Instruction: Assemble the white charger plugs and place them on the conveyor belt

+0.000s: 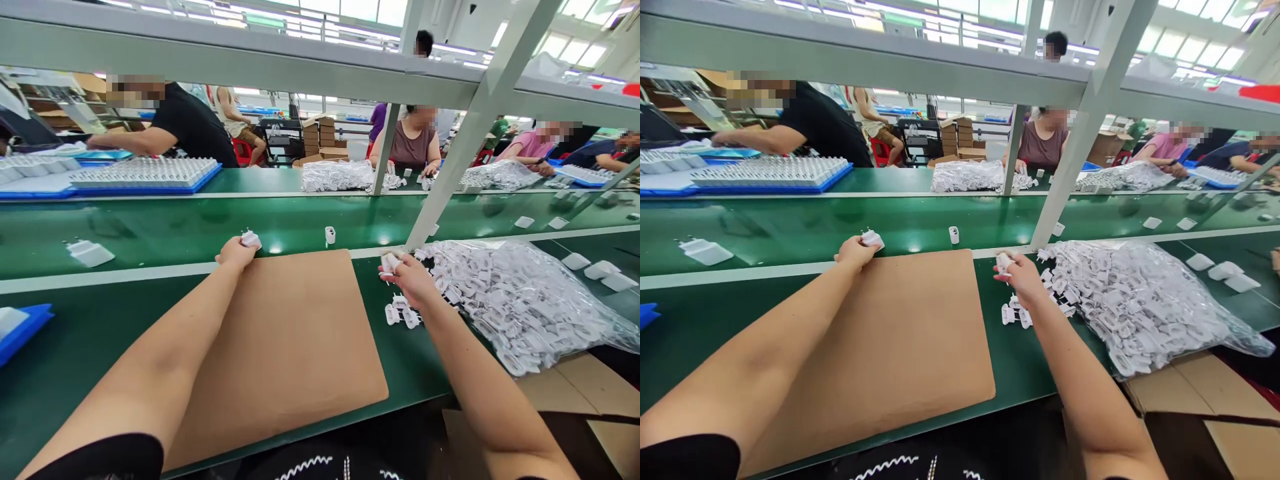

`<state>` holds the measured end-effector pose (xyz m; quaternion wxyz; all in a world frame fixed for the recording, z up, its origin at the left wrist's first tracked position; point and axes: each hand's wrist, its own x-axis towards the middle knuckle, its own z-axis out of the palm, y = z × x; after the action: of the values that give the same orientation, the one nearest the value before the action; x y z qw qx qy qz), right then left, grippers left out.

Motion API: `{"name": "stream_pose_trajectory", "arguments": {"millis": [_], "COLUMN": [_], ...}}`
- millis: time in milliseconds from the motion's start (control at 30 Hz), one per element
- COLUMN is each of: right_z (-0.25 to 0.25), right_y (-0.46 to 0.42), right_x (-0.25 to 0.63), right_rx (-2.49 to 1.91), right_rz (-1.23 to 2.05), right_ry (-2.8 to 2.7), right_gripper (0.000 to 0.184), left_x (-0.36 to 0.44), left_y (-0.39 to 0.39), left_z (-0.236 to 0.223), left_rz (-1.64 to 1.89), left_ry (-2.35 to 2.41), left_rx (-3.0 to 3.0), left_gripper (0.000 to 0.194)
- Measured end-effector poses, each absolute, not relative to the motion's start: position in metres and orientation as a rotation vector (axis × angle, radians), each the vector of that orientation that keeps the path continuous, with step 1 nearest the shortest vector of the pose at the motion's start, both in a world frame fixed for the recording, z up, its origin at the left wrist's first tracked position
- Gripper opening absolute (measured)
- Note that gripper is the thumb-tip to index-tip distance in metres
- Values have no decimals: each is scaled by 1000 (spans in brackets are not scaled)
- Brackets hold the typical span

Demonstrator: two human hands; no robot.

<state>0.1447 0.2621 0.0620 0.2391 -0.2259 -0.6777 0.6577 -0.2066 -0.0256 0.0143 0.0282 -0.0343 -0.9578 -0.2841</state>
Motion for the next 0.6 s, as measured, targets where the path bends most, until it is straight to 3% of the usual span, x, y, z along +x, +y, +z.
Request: {"name": "stream_pose_trajectory", "arguments": {"millis": [67,133,233,367,500,600], "right_z": [59,55,48,45,46,47], "right_y": [244,232,227,225,217,210], "right_x": [144,140,134,134,140,141], "right_rx": [-464,-382,-356,-354,-378,-477], "right_rz": [2238,2461,2562,2634,2612,2466], "right_ry": [-1560,-1373,-1272,-1269,-1345,-1461], "right_gripper": [29,27,28,28,30,37], "left_x": [-194,-175,-150,-136,-134,-122], "left_y": [-12,11,61,125,149,136], "left_z": [24,31,34,26,25,29], "left_rz": [-836,-811,-895,-1030,-1103,-1172], "left_ry": [-2710,-2477,-2561,-2882,-2943,-2880], "left_rx": [42,-87,-553,-612,-637,-810], "left_gripper": [74,76,60,81,40,30]}}
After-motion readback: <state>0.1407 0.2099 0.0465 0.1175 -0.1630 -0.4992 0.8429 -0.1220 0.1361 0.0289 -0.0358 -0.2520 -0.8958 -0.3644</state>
